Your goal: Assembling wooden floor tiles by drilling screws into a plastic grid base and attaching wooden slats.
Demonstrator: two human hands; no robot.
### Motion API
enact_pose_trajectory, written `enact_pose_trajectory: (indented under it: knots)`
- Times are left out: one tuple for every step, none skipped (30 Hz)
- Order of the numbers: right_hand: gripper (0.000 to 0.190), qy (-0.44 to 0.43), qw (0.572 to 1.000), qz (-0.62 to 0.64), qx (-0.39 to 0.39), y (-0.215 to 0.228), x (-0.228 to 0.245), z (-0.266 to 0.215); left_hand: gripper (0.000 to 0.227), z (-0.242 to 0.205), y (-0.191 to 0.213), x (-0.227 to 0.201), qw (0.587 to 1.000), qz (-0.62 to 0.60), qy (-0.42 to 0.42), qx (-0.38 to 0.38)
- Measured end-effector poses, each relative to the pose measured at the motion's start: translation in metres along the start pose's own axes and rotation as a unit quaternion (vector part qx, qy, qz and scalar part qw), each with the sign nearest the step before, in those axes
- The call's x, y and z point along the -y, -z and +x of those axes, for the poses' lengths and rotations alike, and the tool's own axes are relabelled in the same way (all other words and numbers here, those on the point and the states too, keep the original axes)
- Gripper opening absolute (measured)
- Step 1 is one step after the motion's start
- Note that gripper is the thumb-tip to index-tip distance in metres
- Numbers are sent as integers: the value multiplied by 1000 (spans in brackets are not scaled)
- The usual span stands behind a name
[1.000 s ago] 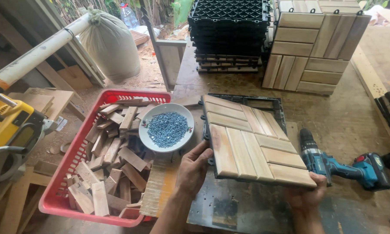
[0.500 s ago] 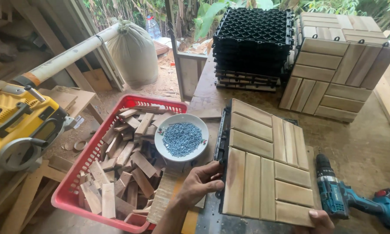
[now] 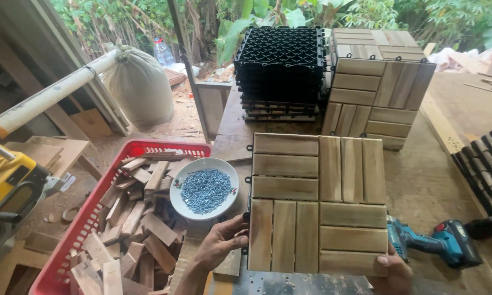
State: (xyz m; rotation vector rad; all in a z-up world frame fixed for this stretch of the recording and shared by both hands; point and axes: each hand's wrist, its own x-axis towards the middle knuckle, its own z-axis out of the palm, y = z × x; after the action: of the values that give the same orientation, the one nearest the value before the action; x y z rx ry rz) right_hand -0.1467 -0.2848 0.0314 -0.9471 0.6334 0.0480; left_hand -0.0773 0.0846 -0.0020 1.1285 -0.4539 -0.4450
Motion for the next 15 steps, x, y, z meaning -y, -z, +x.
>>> enact_pose_trajectory:
  knots:
    - [83, 4, 1000, 3, -2, 33, -16, 27, 69, 1, -1, -1, 1000, 1, 0, 6]
    - [78, 92, 982, 52, 156, 65, -32, 55, 68, 2, -2, -2, 1000, 6, -1, 6]
    - [79, 159, 930, 93, 319, 96, -47, 84, 67, 3, -2, -3, 1000, 10, -3, 4]
    - [79, 163, 929, 93, 319, 100, -49, 89, 67, 4, 3, 3, 1000, 11, -5, 7]
    - [82, 172, 920, 110, 335, 104, -53, 93, 70, 2, 8, 10, 1000, -4, 16, -21]
    - [85, 181, 910, 126, 350, 108, -57, 97, 74, 1, 12, 17, 998, -18, 38, -49]
    - [85, 181, 911, 126, 349, 117, -62, 103, 74, 1, 15, 21, 998, -19, 38, -48]
    - [84, 183, 916, 128, 333, 127, -67, 109, 77, 1, 18, 26, 998, -40, 33, -41]
    - [83, 185, 921, 129, 317, 135, -71, 116, 81, 1, 21, 30, 997, -62, 26, -33]
    - [83, 186, 921, 129, 317, 129, -67, 103, 81, -1, 21, 34, 997, -62, 26, -33]
    - [85, 136, 968, 95, 186, 122, -62, 93, 80, -1, 22, 37, 997, -57, 36, -44]
    - [92, 71, 994, 63, 56, 114, -57, 82, 79, -1, 24, 40, 996, -52, 46, -56]
    - [92, 74, 994, 63, 58, 109, -54, 74, 79, 1, 16, 36, 996, -51, 44, -54]
    - [89, 116, 971, 93, 189, 104, -52, 66, 93, 3, 8, 33, 995, -79, 24, -54]
    - [92, 143, 928, 122, 322, 98, -49, 58, 108, 4, 1, 29, 993, -108, 2, -54]
